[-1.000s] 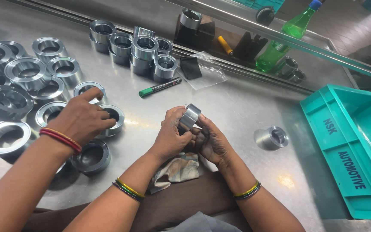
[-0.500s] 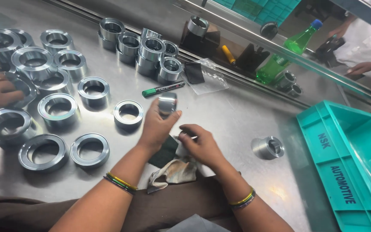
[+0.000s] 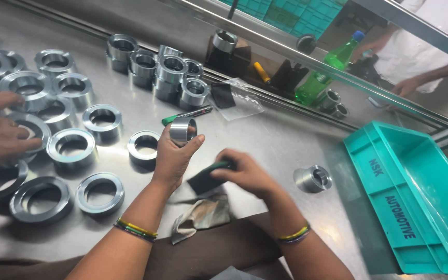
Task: Inspecting and cleaning metal industrial ring components at a workstation.
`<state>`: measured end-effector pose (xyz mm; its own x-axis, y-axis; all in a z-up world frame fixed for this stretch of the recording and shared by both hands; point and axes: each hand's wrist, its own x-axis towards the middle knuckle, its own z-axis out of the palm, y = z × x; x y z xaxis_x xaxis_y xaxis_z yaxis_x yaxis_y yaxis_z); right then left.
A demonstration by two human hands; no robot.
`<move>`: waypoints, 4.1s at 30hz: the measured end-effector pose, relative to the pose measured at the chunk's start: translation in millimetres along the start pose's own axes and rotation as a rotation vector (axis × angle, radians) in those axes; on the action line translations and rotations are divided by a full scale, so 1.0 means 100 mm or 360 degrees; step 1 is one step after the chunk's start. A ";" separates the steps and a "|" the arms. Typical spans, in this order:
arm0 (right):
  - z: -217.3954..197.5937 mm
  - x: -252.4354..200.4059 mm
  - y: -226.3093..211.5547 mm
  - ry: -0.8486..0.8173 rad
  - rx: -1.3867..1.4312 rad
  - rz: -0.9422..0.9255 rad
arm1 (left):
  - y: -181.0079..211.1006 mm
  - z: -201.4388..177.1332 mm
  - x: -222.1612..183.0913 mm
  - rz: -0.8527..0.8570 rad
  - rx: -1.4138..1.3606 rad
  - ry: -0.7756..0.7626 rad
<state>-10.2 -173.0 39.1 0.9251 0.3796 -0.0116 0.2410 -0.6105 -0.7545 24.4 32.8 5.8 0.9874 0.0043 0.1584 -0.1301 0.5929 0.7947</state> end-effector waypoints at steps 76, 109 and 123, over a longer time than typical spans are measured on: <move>-0.15 0.27 0.37 0.0789 -0.0769 0.0237 | -0.82 0.06 -0.28 -0.0018 0.1436 -0.0644; -0.54 0.06 0.69 0.0707 -0.0987 0.0507 | -0.66 0.15 -0.21 0.0225 0.1034 -0.0377; -0.23 0.41 0.65 0.0715 0.0655 0.0183 | -0.65 0.17 -0.26 0.0445 0.1344 -0.0662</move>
<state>50.6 -213.0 4.7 0.9932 -0.0570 0.1019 0.0823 -0.2777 -0.9571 5.5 -19.8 -40.3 0.8218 -0.3230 0.4694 -0.5359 -0.1581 0.8294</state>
